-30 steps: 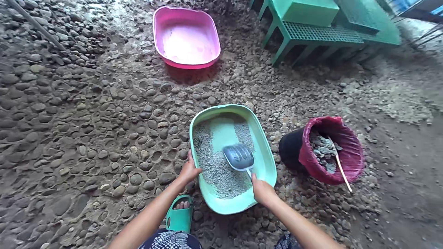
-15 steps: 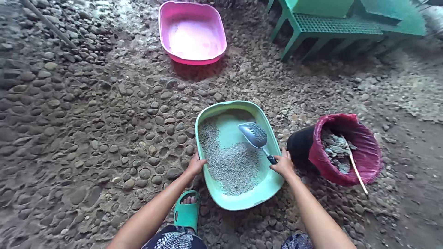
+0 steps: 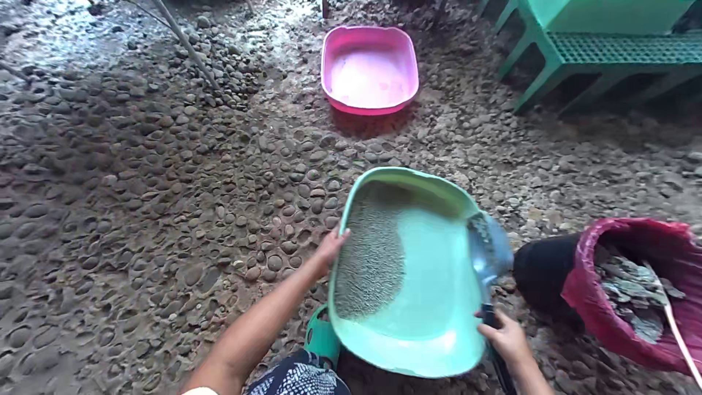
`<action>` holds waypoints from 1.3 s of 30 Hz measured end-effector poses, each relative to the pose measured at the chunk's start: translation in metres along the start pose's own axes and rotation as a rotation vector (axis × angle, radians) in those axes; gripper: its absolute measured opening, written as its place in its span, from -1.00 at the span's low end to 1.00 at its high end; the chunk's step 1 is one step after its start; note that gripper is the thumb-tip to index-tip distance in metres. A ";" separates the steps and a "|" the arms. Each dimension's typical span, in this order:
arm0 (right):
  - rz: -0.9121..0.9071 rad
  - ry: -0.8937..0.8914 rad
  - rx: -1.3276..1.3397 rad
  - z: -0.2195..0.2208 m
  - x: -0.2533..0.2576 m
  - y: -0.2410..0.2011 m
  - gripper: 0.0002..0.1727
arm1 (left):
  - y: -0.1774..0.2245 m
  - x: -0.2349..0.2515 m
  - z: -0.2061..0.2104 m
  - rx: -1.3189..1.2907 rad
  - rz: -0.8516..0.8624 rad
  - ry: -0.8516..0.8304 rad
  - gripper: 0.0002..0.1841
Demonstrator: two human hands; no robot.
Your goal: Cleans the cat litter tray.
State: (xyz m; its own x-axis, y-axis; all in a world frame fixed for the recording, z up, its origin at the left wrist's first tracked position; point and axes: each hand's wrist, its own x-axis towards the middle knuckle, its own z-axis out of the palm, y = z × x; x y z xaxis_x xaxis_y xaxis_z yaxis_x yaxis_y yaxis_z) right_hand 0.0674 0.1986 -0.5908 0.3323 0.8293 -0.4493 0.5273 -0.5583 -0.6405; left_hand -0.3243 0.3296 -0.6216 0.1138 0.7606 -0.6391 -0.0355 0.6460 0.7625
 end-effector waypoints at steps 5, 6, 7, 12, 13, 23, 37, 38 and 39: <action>-0.025 0.007 0.063 0.014 -0.004 -0.059 -0.46 | -0.029 0.025 -0.047 -0.127 0.018 0.090 -0.50; -0.058 -0.019 0.114 0.031 -0.006 -0.085 -0.38 | -0.030 0.028 -0.072 -0.138 0.016 0.143 -0.49; -0.082 -0.044 0.166 0.046 -0.008 -0.108 -0.30 | -0.027 0.028 -0.092 -0.134 -0.002 0.192 -0.48; -0.196 -0.095 0.132 0.016 -0.003 -0.107 -0.33 | -0.001 -0.003 -0.065 -0.120 -0.085 0.220 -0.54; -0.171 -0.044 0.097 -0.006 -0.002 -0.093 -0.24 | -0.002 -0.007 -0.042 -0.146 -0.078 0.153 -0.54; -0.264 0.023 0.079 0.019 0.016 -0.115 -0.45 | -0.025 0.032 -0.054 -0.220 -0.013 0.290 -0.55; 0.184 -0.326 -0.806 -0.062 -0.012 -0.088 -0.53 | -0.053 0.058 0.018 -0.199 -0.046 0.046 -0.32; 0.196 -0.378 -0.733 -0.061 -0.014 -0.084 -0.54 | -0.050 0.062 0.015 -0.157 -0.074 0.039 -0.31; 0.220 -0.435 -0.641 -0.060 -0.017 -0.080 -0.56 | -0.049 0.064 0.014 -0.114 -0.084 0.046 -0.30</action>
State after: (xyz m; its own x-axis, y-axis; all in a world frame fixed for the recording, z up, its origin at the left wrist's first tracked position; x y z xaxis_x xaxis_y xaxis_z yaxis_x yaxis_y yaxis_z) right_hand 0.0668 0.2309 -0.4949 0.2161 0.5449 -0.8102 0.8752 -0.4759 -0.0866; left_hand -0.3011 0.3462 -0.6985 0.0761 0.7038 -0.7063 -0.1404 0.7089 0.6912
